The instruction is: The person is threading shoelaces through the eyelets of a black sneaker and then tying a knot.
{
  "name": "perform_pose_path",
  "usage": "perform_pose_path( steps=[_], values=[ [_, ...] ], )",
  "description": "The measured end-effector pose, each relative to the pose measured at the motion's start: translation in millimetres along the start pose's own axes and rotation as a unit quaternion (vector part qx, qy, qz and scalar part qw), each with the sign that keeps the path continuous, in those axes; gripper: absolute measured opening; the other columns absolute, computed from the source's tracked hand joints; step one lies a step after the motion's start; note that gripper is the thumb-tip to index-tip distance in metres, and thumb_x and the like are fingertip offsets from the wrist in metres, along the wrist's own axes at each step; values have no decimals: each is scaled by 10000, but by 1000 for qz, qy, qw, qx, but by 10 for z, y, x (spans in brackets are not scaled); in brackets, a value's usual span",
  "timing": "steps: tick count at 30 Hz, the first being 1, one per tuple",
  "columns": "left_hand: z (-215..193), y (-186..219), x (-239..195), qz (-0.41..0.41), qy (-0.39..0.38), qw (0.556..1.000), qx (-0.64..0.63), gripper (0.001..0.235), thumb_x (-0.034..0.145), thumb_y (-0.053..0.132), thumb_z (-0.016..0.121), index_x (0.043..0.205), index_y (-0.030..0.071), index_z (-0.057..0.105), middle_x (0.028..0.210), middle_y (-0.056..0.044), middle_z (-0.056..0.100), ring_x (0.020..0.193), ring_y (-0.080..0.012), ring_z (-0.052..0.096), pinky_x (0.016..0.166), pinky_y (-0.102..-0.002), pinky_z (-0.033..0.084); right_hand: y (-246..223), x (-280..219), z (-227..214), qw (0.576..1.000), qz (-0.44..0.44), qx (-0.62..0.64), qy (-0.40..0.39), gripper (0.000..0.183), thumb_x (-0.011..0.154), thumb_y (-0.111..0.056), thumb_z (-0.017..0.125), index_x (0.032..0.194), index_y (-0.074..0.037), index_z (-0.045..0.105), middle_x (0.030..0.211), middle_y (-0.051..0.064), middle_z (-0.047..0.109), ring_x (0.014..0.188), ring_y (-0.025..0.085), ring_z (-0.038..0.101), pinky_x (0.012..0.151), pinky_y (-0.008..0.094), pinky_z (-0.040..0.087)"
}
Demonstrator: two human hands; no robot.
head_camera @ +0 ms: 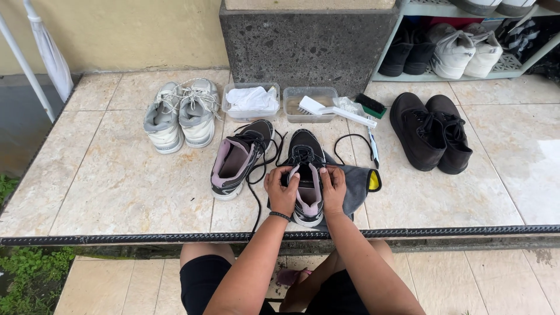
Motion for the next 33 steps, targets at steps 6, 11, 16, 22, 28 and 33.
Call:
perform_pose_path(
  steps=[6,11,16,22,28,33],
  values=[
    [3,-1,-2,-1,-5,1000,1,191,937,331,720,1077,222,649,1078,20,666,1126,-192,632,1215,-530,109,-29,-20,28,1000,22,-8,-11,258,913,-312,813,935,-78,706,1053,160,659,1063,333,658,995,422,473],
    [-15,61,-15,-1,-4,1000,-1,207,940,322,720,1104,213,657,1070,10,657,1116,-193,635,1217,-531,109,-57,-28,15,999,34,15,-6,256,897,-299,831,922,-74,711,1026,143,647,1022,291,650,982,398,476],
    [-21,69,-12,7,-1,1000,-2,227,945,320,715,1127,196,665,1082,-15,661,1129,-221,634,1218,-547,108,-65,-28,18,999,30,5,-12,258,910,-295,822,936,-65,708,1027,157,636,1012,315,649,962,415,485],
    [-26,108,4,8,6,1000,-19,219,936,296,726,1112,172,685,1050,-48,655,1119,-258,636,1224,-552,108,-13,-16,13,1000,17,0,-5,255,911,-296,825,926,-71,707,1010,148,642,1007,313,660,939,403,495],
    [-15,96,23,8,-8,1000,-6,239,931,332,732,1120,194,683,1054,-10,642,1111,-194,634,1223,-495,102,-110,5,12,1000,-1,-12,-5,256,930,-287,802,926,-49,706,1021,195,660,1016,381,663,928,446,503],
    [-26,91,6,11,-1,1000,-24,245,930,328,733,1148,220,706,1071,6,648,1127,-176,629,1230,-492,83,-83,9,60,996,78,-3,-42,271,919,-341,803,999,-88,744,1111,137,652,1118,306,639,996,391,481]
  ],
)
Point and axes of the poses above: each hand's wrist, its own x-axis towards the middle knuckle, its own z-axis out of the palm, y = z × x, the point moved 9 cm from there along x, towards the middle knuckle
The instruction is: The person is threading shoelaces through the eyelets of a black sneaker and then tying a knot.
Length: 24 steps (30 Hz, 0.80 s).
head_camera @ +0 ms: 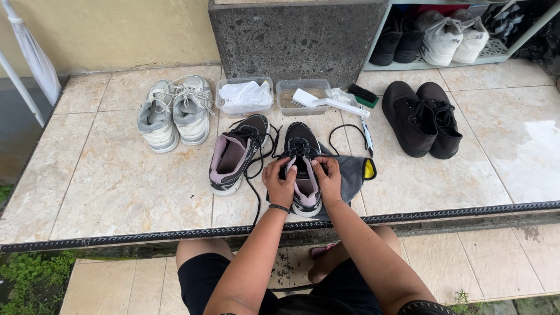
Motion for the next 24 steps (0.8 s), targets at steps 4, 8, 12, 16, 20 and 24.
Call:
perform_pose_path(
  steps=[4,8,12,16,20,24],
  values=[
    [-15,41,-29,5,2,1000,-8,252,935,323,727,1164,218,719,1069,-4,650,1134,-182,627,1231,-501,70,-138,-48,66,991,112,60,-31,325,873,-318,815,1062,-59,761,1249,149,611,1239,288,589,1058,386,448],
    [-7,23,-25,18,4,1000,-1,263,929,325,735,1177,238,725,1078,10,654,1149,-165,621,1231,-492,58,-252,-52,230,972,171,159,-20,240,859,-214,814,923,7,745,990,123,651,1012,242,631,878,338,498],
    [-20,49,-13,13,12,1000,-19,263,933,309,728,1174,206,727,1067,-32,654,1139,-208,629,1238,-506,68,-192,28,308,987,130,84,-35,198,941,-206,756,924,-9,776,1284,241,603,1359,395,486,1142,454,382],
    [0,-18,-1,15,21,1000,6,265,915,302,743,1168,227,732,1065,-9,661,1129,-173,633,1240,-475,67,-206,87,258,984,139,107,-30,161,987,-187,691,1007,-77,806,1378,197,574,1394,351,465,1156,428,372],
    [8,-53,-23,7,7,1000,12,273,910,334,748,1169,247,739,1063,14,652,1129,-146,629,1239,-453,61,124,154,224,954,194,229,-11,164,982,-134,675,1015,-5,770,1235,147,626,1081,236,610,925,335,512],
    [14,-72,-10,6,2,1000,15,280,928,351,731,1189,249,730,1075,4,643,1139,-152,615,1235,-465,56,304,188,254,923,248,295,-10,163,949,-205,708,1021,-69,759,930,60,734,811,160,724,714,277,598]
  ],
)
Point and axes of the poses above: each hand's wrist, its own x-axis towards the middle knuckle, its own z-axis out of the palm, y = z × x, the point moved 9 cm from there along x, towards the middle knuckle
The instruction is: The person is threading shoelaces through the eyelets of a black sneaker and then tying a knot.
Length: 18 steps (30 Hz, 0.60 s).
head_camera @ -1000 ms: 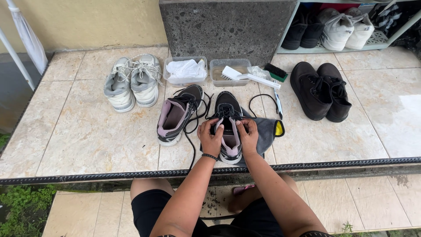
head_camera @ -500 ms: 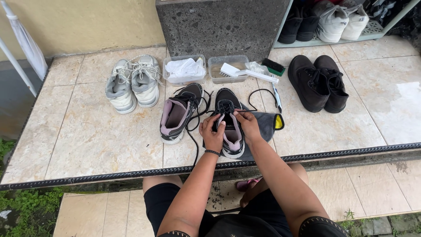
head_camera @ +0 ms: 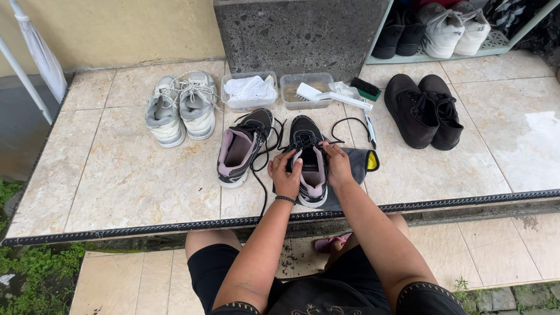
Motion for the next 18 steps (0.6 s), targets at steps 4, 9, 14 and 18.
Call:
perform_pose_path(
  steps=[4,9,14,18],
  values=[
    [-4,8,-11,-2,5,1000,1,281,925,330,731,1189,235,735,1074,-5,649,1143,-158,621,1241,-463,53,-253,-61,60,998,-31,-54,-1,163,1006,-266,661,979,-145,765,1136,-20,704,1080,86,607,900,226,405],
    [-2,26,2,-13,-1,1000,-1,285,925,363,730,1182,240,729,1095,8,652,1147,-155,621,1239,-476,70,-523,-108,112,997,-51,-56,-3,159,1050,-265,628,1051,-137,722,1072,-44,727,999,59,650,953,284,441],
    [-1,10,5,-20,-12,1000,3,257,951,395,709,1151,237,675,1109,19,645,1154,-164,615,1221,-512,90,-716,-239,218,990,-120,-60,-38,167,1034,-201,639,1120,-79,716,1052,11,747,936,61,692,867,191,548],
    [-19,38,3,-16,-8,1000,4,244,958,372,714,1138,220,650,1099,17,650,1149,-177,617,1217,-529,103,-798,-474,276,982,-170,-66,-56,189,1028,-145,640,1172,-39,701,1037,50,738,959,81,691,866,165,557]
  ],
)
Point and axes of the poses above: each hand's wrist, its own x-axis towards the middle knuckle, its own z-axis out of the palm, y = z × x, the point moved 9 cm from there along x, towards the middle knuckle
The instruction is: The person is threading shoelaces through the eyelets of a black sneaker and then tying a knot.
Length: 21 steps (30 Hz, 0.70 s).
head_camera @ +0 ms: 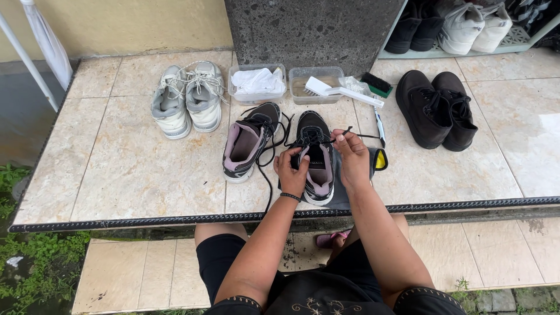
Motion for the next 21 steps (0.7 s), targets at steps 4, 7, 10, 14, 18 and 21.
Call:
perform_pose_path(
  steps=[4,7,10,14,18,21],
  values=[
    [12,-25,10,-6,-2,1000,4,257,956,391,715,1142,229,642,1103,24,647,1157,-177,613,1219,-539,103,-32,-142,-29,1000,-10,10,2,249,1049,-95,563,1262,-11,661,1086,62,740,1017,84,686,895,157,531],
    [0,2,-12,-6,-3,1000,-5,235,961,388,710,1122,231,642,1098,27,646,1148,-178,612,1213,-530,105,286,-90,-207,998,0,-59,14,408,977,-132,741,1344,3,624,1145,75,678,1028,112,602,942,247,527],
    [13,-9,17,-8,-3,1000,-3,251,943,397,723,1110,228,642,1097,28,648,1142,-173,615,1215,-525,104,462,-83,-191,996,41,-77,10,381,931,-147,793,1276,-28,683,1058,66,715,969,103,646,886,237,556],
    [14,-47,-3,-7,-5,1000,7,249,931,386,737,1105,235,643,1100,42,649,1136,-157,617,1212,-511,111,624,-5,-244,994,77,-80,22,316,950,-218,787,1221,-63,737,1005,73,753,932,95,681,837,233,572],
    [21,-59,1,-4,-6,1000,10,254,921,376,739,1104,228,645,1112,35,650,1142,-163,616,1210,-501,115,679,107,-253,985,88,-144,38,256,911,-264,835,1092,-91,779,837,21,717,762,75,643,663,206,522],
    [34,-71,7,2,-1,1000,11,246,923,369,738,1095,221,644,1103,31,652,1134,-161,618,1208,-492,126,896,270,-288,983,83,-159,34,200,843,-253,888,974,-130,802,762,-6,721,677,57,643,606,185,513]
  ],
)
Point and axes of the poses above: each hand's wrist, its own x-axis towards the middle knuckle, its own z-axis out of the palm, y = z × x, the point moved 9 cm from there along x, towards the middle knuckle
